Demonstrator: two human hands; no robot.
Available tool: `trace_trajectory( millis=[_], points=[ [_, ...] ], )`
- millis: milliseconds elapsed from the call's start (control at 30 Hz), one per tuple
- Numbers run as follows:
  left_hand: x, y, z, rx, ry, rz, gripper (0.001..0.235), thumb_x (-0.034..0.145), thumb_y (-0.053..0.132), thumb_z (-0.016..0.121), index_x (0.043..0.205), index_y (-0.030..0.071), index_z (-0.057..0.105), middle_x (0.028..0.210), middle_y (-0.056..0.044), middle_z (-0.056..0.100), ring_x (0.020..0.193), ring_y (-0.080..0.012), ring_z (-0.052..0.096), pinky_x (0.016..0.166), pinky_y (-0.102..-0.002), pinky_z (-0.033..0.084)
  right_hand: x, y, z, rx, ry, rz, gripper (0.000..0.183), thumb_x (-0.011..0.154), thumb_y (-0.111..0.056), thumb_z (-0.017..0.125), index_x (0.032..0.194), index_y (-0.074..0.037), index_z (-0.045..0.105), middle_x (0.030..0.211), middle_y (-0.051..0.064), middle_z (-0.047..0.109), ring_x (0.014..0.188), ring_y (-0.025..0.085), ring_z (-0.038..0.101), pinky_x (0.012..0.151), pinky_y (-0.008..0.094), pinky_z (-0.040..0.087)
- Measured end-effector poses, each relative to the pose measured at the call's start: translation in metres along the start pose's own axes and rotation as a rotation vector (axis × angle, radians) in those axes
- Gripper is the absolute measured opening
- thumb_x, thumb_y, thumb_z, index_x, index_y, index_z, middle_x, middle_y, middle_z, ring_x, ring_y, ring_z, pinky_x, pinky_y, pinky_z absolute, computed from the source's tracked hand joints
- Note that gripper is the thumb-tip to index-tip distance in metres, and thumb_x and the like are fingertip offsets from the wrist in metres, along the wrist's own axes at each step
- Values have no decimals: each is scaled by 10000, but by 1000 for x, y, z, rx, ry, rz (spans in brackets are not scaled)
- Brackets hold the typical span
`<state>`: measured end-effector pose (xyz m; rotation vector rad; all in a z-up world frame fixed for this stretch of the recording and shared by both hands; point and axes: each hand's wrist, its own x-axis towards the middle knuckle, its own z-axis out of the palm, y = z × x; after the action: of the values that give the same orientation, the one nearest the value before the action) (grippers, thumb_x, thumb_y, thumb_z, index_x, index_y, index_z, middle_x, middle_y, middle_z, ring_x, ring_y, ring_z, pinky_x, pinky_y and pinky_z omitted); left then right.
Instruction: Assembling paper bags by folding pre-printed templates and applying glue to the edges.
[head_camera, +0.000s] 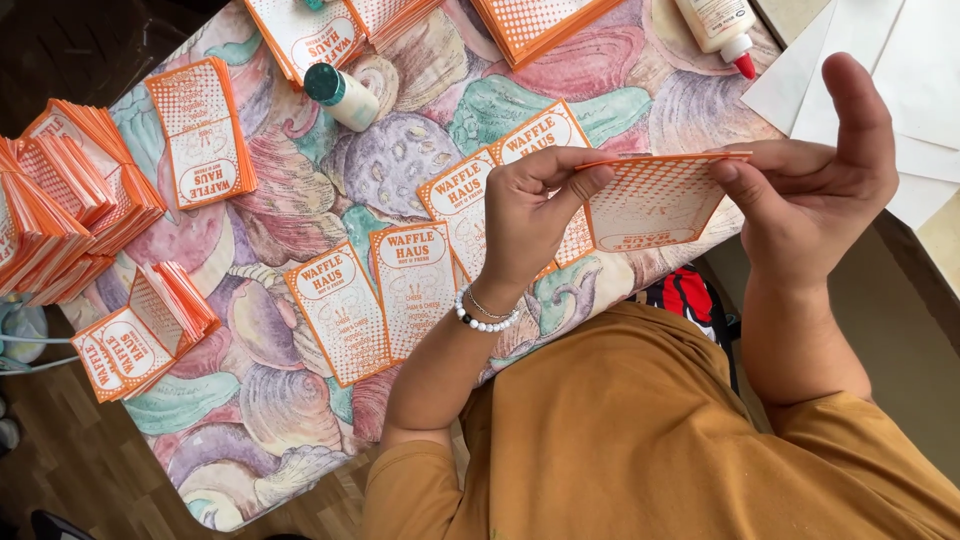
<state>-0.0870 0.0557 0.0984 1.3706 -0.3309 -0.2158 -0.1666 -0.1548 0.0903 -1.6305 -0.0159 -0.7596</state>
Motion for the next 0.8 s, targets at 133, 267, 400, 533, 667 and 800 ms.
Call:
trace_trajectory(
  millis=[133,267,400,533,667,800],
  points=[
    [0,8,-3,7,-25,5,162,963,183,739,1060,57,767,1009,-51,785,923,-82,720,841,-212,597,2,0,-1,-19,-7,9,820,962,146,804,1615,89,312,1467,378,593,909,389,679,775,408,582],
    [1,19,-7,165,-70,74,204,1007,229,678,1097,69,766,1069,-47,786,992,-99,728,897,-233,585,4,1,-3,-25,-22,-7,769,975,166,783,1594,106,331,1519,359,551,914,387,665,772,410,569],
    [0,26,-11,266,-36,113,178,984,201,692,1026,45,766,978,-39,786,906,-90,722,828,-252,597,3,5,-3,2,-42,41,696,1003,174,764,1586,155,384,1074,384,650,898,353,650,795,427,571],
    [-4,43,-13,314,-21,127,146,983,195,687,1012,69,756,966,-27,784,876,-108,761,827,-235,619,9,4,-6,-18,-76,119,520,1021,110,781,1470,177,528,1060,301,674,963,257,665,842,339,574],
    [-10,42,-14,390,7,200,144,998,197,670,1003,80,753,933,-17,784,843,-108,760,777,-241,592,17,-2,8,52,-185,228,566,952,38,785,1453,139,544,1114,270,682,1013,248,691,818,285,564],
    [-17,38,-17,427,20,221,133,986,191,686,983,86,768,942,-12,790,845,-108,758,766,-252,579,15,4,19,94,-154,229,526,963,81,792,1433,106,558,1059,251,692,986,258,726,927,280,590]
  ],
)
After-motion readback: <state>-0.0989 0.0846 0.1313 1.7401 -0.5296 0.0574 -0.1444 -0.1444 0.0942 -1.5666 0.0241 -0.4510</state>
